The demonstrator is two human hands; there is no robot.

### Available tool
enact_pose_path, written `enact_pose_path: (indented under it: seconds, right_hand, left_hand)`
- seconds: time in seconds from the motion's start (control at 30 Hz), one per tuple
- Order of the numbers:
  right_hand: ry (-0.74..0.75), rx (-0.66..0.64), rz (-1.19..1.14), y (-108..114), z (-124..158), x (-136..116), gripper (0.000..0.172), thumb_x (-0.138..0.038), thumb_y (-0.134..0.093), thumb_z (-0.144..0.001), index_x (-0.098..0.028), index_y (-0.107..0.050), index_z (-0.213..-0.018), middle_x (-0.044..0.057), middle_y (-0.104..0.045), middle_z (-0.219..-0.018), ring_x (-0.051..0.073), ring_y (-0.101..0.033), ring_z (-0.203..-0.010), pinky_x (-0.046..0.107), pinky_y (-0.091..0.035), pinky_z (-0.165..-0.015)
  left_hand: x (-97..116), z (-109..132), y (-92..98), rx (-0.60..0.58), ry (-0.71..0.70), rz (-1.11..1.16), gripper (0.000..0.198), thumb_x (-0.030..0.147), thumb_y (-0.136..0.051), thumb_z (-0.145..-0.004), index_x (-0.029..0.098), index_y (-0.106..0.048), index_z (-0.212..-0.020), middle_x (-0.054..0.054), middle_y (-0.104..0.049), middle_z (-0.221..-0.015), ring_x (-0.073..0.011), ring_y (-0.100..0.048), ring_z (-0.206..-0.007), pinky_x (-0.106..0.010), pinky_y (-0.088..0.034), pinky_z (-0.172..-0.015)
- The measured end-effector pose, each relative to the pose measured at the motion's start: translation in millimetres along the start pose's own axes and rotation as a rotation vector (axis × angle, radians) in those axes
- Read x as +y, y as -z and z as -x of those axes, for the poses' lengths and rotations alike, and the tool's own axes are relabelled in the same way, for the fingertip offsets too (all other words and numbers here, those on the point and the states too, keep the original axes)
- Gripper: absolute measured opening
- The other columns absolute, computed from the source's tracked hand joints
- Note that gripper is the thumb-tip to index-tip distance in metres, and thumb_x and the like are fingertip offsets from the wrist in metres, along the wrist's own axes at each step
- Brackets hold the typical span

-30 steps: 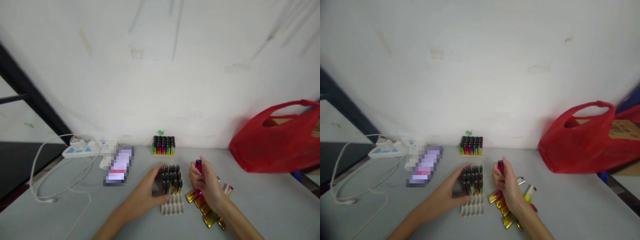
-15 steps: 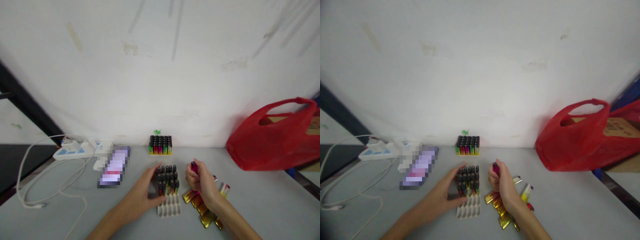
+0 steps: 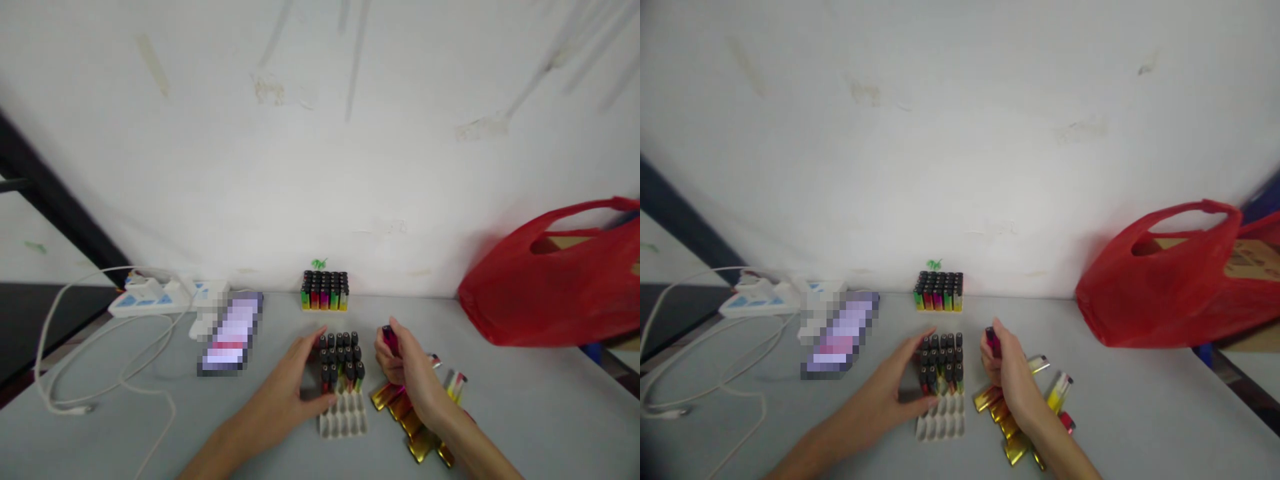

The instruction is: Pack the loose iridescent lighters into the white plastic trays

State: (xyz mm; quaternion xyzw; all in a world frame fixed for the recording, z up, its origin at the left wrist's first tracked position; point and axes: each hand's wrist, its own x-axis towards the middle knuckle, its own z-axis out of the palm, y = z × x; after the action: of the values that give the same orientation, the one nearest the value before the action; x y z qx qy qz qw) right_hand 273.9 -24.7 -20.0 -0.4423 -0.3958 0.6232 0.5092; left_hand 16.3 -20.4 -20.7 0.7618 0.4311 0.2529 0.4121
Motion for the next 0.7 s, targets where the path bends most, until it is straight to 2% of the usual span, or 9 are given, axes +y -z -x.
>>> enact_pose_path:
  seconds: [0.1, 0.2, 0.3, 0.5, 0.6, 0.7]
  right_hand:
    - [-0.011, -0.013, 0.021, -2, 1, 2, 0.067, -0.086, -0.059, -0.09, -0.025, -0.047, -0.064, -0.01, -0.022, -0.054, 0.01, -0.011, -0.049, 0.027, -0.011, -0.045]
    - [0.049, 0.05, 0.111, -5, 5, 3, 0.067, -0.086, -0.056, -0.095, -0.024, -0.052, -0.068, -0.008, -0.028, -0.056, 0.011, -0.017, -0.05, 0.028, -0.015, -0.046]
    - [0.124, 0.125, 0.193, -9, 10, -2, 0.061, -0.079, -0.056, -0.102, -0.022, -0.06, -0.082, -0.007, -0.035, -0.063, 0.012, -0.026, -0.054, 0.027, -0.019, -0.048]
    - [0.194, 0.153, 0.293, -12, 14, -13, 0.049, -0.068, -0.054, -0.109, -0.021, -0.068, -0.104, -0.006, -0.047, -0.065, 0.013, -0.038, -0.052, 0.027, -0.029, -0.048]
    - [0.298, 0.176, 0.396, -12, 17, -18, 0.044, -0.062, -0.058, -0.109, -0.021, -0.075, -0.102, -0.001, -0.058, -0.073, 0.017, -0.054, -0.066, 0.029, -0.043, -0.061]
    - [0.443, 0.23, 0.469, -13, 22, -25, 0.041, -0.056, -0.064, -0.107, -0.021, -0.08, -0.092, 0.002, -0.062, -0.088, 0.019, -0.059, -0.083, 0.03, -0.045, -0.075]
  left_hand:
    - [1, 1, 0.4, 0.01, -0.007, -0.002, 0.094, 0.024, -0.084, -0.09, 0.03, -0.035, -0.171, -0.012, -0.049, -0.172, -0.0366, -0.047, -0.158, -0.056, -0.034, -0.136]
    - [-1, 1, 0.1, 0.004, -0.012, -0.013, 0.096, 0.025, -0.084, -0.09, 0.03, -0.035, -0.172, -0.013, -0.049, -0.171, -0.0374, -0.046, -0.159, -0.057, -0.033, -0.137]
    - [-4, 0, -0.9, 0.009, -0.007, -0.017, 0.097, 0.023, -0.085, -0.088, 0.03, -0.035, -0.171, -0.012, -0.05, -0.17, -0.0369, -0.047, -0.158, -0.057, -0.034, -0.136]
    - [0, 0, -0.6, 0.046, -0.001, -0.04, 0.1, 0.018, -0.088, -0.082, 0.031, -0.039, -0.168, -0.011, -0.059, -0.16, -0.0354, -0.059, -0.145, -0.055, -0.044, -0.128]
    - [0, 1, -1.1, 0.081, -0.005, -0.079, 0.104, 0.018, -0.091, -0.077, 0.032, -0.04, -0.167, -0.011, -0.061, -0.156, -0.0366, -0.062, -0.139, -0.056, -0.046, -0.125]
    - [-1, 3, -4.0, 0.117, -0.014, -0.105, 0.106, 0.02, -0.092, -0.077, 0.033, -0.039, -0.168, -0.011, -0.06, -0.159, -0.0379, -0.061, -0.14, -0.058, -0.047, -0.124]
